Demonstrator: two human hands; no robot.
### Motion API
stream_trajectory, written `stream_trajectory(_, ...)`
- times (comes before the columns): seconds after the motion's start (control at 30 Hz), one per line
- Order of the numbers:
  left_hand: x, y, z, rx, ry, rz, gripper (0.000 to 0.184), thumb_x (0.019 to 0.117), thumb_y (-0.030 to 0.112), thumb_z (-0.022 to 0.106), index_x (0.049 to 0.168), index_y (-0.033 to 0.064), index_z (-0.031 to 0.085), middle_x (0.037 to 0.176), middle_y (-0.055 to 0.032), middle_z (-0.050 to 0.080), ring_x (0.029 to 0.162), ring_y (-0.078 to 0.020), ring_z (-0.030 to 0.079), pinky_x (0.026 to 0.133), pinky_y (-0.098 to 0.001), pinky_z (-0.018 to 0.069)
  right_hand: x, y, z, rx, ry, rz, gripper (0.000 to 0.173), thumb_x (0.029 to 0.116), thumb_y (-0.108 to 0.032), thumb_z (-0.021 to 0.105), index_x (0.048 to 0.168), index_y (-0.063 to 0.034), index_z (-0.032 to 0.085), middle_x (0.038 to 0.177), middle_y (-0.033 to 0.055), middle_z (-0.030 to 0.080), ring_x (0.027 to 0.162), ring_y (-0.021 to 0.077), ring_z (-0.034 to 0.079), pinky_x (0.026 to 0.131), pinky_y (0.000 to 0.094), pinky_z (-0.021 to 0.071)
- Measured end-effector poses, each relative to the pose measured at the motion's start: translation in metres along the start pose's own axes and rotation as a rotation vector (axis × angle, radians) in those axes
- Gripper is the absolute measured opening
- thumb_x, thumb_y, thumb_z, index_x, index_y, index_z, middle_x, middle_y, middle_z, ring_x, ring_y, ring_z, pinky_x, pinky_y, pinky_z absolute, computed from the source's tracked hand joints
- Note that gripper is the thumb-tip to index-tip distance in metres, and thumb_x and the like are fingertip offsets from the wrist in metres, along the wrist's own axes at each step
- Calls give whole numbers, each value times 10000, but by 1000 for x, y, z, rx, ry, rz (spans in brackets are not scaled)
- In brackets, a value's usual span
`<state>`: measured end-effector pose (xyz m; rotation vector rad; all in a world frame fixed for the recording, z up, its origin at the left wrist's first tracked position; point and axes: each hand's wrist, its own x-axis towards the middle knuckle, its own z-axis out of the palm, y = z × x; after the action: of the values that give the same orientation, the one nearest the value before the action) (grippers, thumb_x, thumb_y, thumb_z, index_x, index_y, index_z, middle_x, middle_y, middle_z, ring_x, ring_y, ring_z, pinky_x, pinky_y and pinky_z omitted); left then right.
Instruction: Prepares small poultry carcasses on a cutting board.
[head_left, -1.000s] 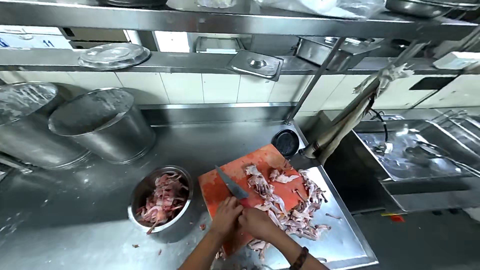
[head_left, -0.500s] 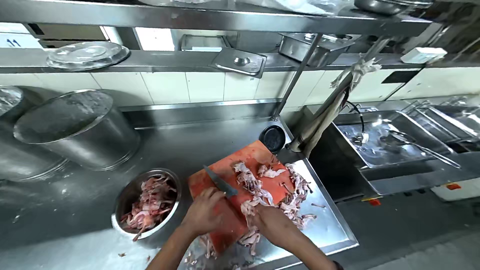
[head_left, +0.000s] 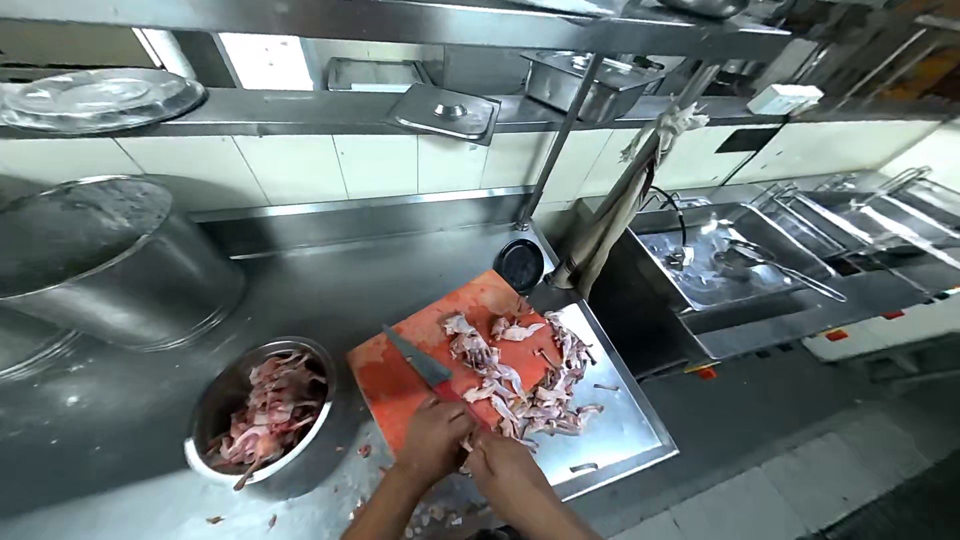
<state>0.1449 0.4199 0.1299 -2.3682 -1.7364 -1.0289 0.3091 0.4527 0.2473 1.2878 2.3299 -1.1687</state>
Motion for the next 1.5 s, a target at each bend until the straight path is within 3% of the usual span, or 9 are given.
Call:
stream_trajectory(0.07, -6, -3, -2, -10, -77, -84, 113, 787, 220, 777, 860, 159, 716, 884, -17, 746, 840, -206, 734, 814, -466, 599, -10, 5, -1, 48, 37, -10, 418, 1061, -303, 404, 988, 15, 664, 904, 200, 681, 929, 358, 686, 848, 557, 523)
stream_trajectory(0.23, -20, -51, -55, -33, -407, -489, 363, 997, 368, 561, 890, 84, 761, 1056, -75, 765, 1106, -270, 701, 1045, -523, 495, -26, 25, -36, 103, 141, -49, 409, 1067, -278, 398, 949, 12, 660, 833, 177, 645, 833, 330, 661, 786, 542, 522)
stream_trajectory(0.4, 35, -2, -94, -292, -466, -329, 645, 831, 486, 782, 1402, 247, 603, 1492, -49, 548, 1445, -272, 448, 1170, -571, 390, 7, 33, -41, 54, 48, -18, 479, 1075, -351, 364, 878, -13, 640, 821, 159, 624, 832, 315, 639, 786, 545, 501)
stream_trajectory(0.53, 36, 32, -49, -290, -412, -329, 279, 938, 329, 686, 1090, 106, 757, 1274, -59, 702, 1296, -259, 590, 1133, -517, 422, 17, 13, -31, 82, 24, -36, 498, 1079, -364, 361, 875, -26, 664, 798, 130, 641, 803, 282, 657, 775, 522, 523)
stream_trajectory(0.67, 2, 19, -38, -235, -295, -283, 202, 939, 269, 643, 891, 89, 721, 969, -82, 748, 944, -271, 719, 875, -521, 548, 10, 6, -2, 98, 39, -100, 452, 1074, -328, 402, 912, -3, 671, 772, 143, 645, 769, 303, 664, 749, 539, 533)
stream_trajectory(1.03, -49, -6, -108, -274, -221, -722, 362, 928, 392, 723, 1073, 61, 703, 912, -130, 734, 853, -301, 727, 802, -564, 587, 40, -47, 31, 737, -186, -94, 403, 1080, -330, 306, 803, -150, 538, 570, -69, 425, 445, 68, 382, 423, 259, 356)
stream_trajectory(1.17, -41, -49, -176, -37, -292, -940, 609, 893, 607, 700, 1244, 111, 667, 983, -140, 739, 909, -340, 726, 838, -625, 572, 58, -70, 19, 478, -122, -192, 515, 1108, -449, 342, 1174, -60, 672, 818, 57, 651, 654, 176, 617, 625, 385, 550)
stream_trajectory(1.33, -60, -114, -203, 197, -441, -1104, 945, 842, 736, 669, 1510, 90, 496, 1531, -265, 463, 1429, -471, 417, 1160, -687, 309, 76, -9, 14, 187, 42, -156, 371, 1037, -369, 508, 1156, -68, 689, 954, 111, 713, 875, 251, 699, 834, 496, 566)
stream_trajectory(1.5, -60, -103, -155, 301, -135, -824, 610, 874, 447, 754, 1319, 43, 649, 1375, -274, 587, 1320, -485, 524, 1100, -640, 425, 101, 60, -13, 28, 392, 43, 306, 996, -244, 562, 1231, -96, 691, 1151, 143, 708, 1029, 299, 705, 916, 526, 573)
